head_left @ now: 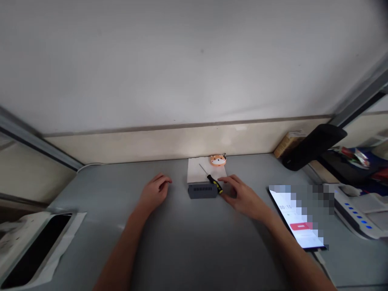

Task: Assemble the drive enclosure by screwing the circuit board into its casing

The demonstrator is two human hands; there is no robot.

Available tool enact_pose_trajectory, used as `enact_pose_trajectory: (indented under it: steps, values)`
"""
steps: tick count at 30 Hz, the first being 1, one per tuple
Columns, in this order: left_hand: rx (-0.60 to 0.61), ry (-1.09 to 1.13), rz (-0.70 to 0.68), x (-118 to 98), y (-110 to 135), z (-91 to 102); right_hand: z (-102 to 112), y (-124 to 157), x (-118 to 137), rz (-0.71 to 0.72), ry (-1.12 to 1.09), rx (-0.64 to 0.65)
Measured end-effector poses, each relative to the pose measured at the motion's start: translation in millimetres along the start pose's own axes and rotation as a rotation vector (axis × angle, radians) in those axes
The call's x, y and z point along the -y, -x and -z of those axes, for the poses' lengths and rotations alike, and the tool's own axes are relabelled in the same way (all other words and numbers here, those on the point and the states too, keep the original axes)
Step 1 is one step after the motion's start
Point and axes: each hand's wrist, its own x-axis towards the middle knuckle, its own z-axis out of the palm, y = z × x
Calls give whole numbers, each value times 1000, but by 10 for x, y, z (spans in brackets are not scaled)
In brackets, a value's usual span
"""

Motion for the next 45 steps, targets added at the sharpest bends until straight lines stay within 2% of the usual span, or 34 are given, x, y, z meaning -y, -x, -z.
enact_pose_trajectory:
  steps: [3,13,19,22,28,31,37,42,45]
  values:
    - [5,-5,-7,-14,0,-4,2,-3,-23,-16,-29,-36]
    - [75,43,-60,-138,-1,-64,-53,-1,-16,1,36,-14]
    - [89,194,-43,-403,22,-18,-92,-18,-20,0,86,-10]
    - [110,236,-83,-533,46,11,-99,-21,-30,13,87,-11]
    - [-21,156,-156,-566,81,-6,-86,-11,-27,22,75,-17]
    - [-35,133,-193,-556,79,-34,-76,-6,-1,12,92,-12]
    - [17,185,-162,-606,84,-40,-94,-6,6,28,115,-32]
    - [205,309,-100,-637,97,-59,-121,-18,-4,47,144,-48]
    - [242,361,-38,-639,101,-111,-127,-13,4,54,125,-61]
